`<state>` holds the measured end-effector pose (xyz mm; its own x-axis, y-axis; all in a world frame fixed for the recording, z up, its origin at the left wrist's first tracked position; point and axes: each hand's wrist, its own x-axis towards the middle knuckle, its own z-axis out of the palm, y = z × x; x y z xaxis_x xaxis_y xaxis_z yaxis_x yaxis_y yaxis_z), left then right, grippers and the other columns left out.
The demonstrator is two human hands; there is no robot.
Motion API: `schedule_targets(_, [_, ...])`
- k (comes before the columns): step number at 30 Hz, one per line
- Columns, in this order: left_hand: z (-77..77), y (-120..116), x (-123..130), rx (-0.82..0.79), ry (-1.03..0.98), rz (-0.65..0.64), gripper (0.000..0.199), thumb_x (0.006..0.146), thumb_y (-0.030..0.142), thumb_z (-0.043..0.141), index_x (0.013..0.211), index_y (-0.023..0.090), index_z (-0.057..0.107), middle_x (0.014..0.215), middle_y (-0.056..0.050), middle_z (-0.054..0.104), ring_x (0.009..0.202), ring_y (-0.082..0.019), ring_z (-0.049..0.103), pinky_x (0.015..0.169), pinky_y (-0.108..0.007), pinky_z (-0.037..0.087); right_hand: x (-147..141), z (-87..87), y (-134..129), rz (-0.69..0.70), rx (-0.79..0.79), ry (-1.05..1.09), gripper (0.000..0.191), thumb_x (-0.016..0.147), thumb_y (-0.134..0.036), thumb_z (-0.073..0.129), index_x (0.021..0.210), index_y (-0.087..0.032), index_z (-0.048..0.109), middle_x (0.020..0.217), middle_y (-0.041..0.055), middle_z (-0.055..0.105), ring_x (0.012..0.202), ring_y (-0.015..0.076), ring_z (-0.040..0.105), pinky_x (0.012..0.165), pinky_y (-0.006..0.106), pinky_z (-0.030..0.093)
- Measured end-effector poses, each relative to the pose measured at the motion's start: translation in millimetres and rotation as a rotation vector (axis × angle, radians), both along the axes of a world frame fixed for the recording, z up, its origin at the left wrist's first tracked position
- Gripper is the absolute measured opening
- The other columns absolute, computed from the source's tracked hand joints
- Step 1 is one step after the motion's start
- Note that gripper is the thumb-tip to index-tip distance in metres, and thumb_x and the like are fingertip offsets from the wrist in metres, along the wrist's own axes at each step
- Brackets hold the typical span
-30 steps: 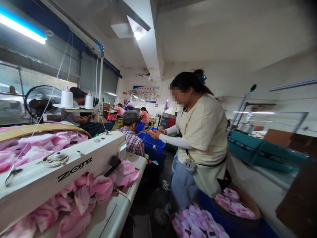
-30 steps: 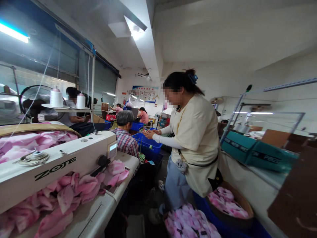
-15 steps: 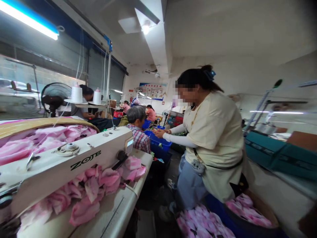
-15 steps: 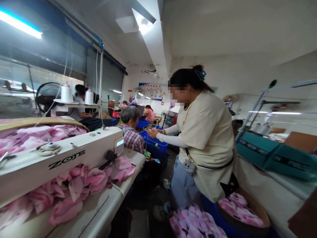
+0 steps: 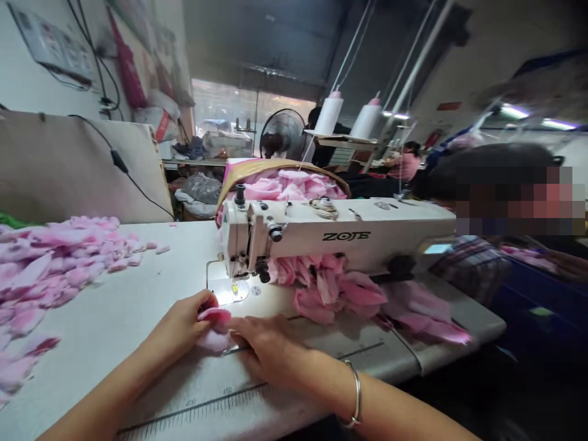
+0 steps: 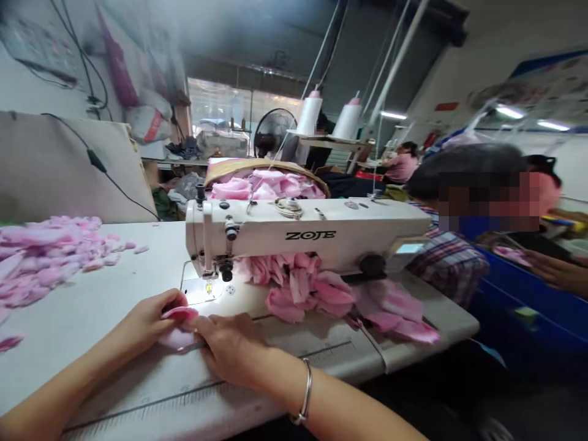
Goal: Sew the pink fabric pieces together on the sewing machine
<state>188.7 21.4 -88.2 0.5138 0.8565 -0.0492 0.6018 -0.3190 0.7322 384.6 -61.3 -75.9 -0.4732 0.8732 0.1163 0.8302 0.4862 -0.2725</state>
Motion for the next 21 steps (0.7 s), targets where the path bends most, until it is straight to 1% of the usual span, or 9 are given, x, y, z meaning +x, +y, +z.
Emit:
schedule_targets(3, [0.4, -2, 1, 0.031, 0.003, 0.006, 0.012, 0.078, 0.031, 0.051, 0.078, 0.019, 0.055, 0.071, 0.002, 0.06, 0.065, -0.015, 0.051, 0.059, -0.024, 0.035, -2, 2.8, 0, 0.115, 0.005, -0.127, 0.033, 0.084, -0.022, 0.049, 0.117, -0.023, 0.049, 0.094, 0.002, 0.066, 0.067, 0.017, 0.058, 0.054, 0.028, 0.029])
schedule_targets(6, [1.4, -4, -1, 0.085, -0.01, 0.018, 0.013, 0.08, 0.031, 0.049, 0.08, 0.02, 0.055, 0.077, 0.001, 0.06, 0.07, -0.016, 0.052, 0.061, -0.025, 0.036, -4, 6.6, 5, 0.151, -0.027, -0.189, 0.026, 0.082, -0.023, 0.051, 0.108, -0.023, 0.051, 0.093, 0.0016, 0.065, 0.066, 0.0174, 0.056, 0.053, 0.029, 0.027])
schedule_targets(8, [3.4, -3, -3, 0.17, -0.018, 0.033, 0.015, 0.083, 0.031, 0.046, 0.081, 0.02, 0.055, 0.084, -0.001, 0.06, 0.077, -0.017, 0.053, 0.066, -0.026, 0.037, -3, 9.1, 8, 0.158, -0.071, -0.175, 0.024, 0.082, -0.023, 0.052, 0.106, -0.023, 0.051, 0.092, 0.0013, 0.065, 0.068, 0.0171, 0.056, 0.056, 0.028, 0.029])
schedule_targets(10, [5.6, -2, -4, 0.216, -0.017, 0.05, 0.019, 0.087, 0.032, 0.042, 0.082, 0.02, 0.055, 0.086, -0.001, 0.06, 0.078, -0.017, 0.053, 0.068, -0.027, 0.037, -2, 11.7, 11, 0.173, -0.117, -0.125, 0.024, 0.081, -0.021, 0.052, 0.105, -0.023, 0.051, 0.094, 0.0011, 0.066, 0.072, 0.0169, 0.057, 0.061, 0.027, 0.033])
schedule_targets(12, [6.6, -1, -3, 0.192, 0.001, 0.052, 0.021, 0.089, 0.034, 0.039, 0.083, 0.021, 0.055, 0.08, 0.0, 0.06, 0.073, -0.016, 0.053, 0.066, -0.026, 0.037, 0, 14.6, 12, 0.187, -0.148, -0.074, 0.026, 0.081, -0.019, 0.051, 0.106, -0.024, 0.052, 0.097, 0.0011, 0.066, 0.078, 0.0171, 0.059, 0.065, 0.027, 0.035])
schedule_targets(15, [3.8, 0, 1, 0.139, 0.061, 0.038, 0.023, 0.09, 0.036, 0.039, 0.083, 0.022, 0.055, 0.075, 0.002, 0.061, 0.069, -0.016, 0.054, 0.065, -0.026, 0.036, 3, 16.1, 11, 0.179, -0.142, -0.057, 0.034, 0.081, -0.021, 0.051, 0.114, -0.026, 0.052, 0.098, 0.0012, 0.067, 0.077, 0.0176, 0.061, 0.064, 0.027, 0.036])
schedule_targets(18, [-4.0, 0, 3, 0.113, 0.117, 0.033, 0.024, 0.09, 0.039, 0.04, 0.081, 0.022, 0.055, 0.076, 0.002, 0.062, 0.072, -0.017, 0.056, 0.065, -0.026, 0.037, 2, 6.6, 13, 0.154, -0.098, -0.076, 0.043, 0.079, -0.028, 0.053, 0.121, -0.029, 0.048, 0.095, -0.0003, 0.069, 0.069, 0.0179, 0.061, 0.056, 0.026, 0.035])
schedule_targets(21, [-14.7, 2, 4, 0.131, 0.161, 0.044, 0.028, 0.09, 0.041, 0.036, 0.081, 0.023, 0.056, 0.078, 0.001, 0.062, 0.073, -0.017, 0.057, 0.066, -0.026, 0.037, 1, -14.2, 23, 0.126, -0.075, -0.166, 0.027, 0.082, -0.038, 0.051, 0.108, -0.031, 0.054, 0.083, -0.003, 0.068, 0.055, 0.015, 0.058, 0.048, 0.024, 0.034])
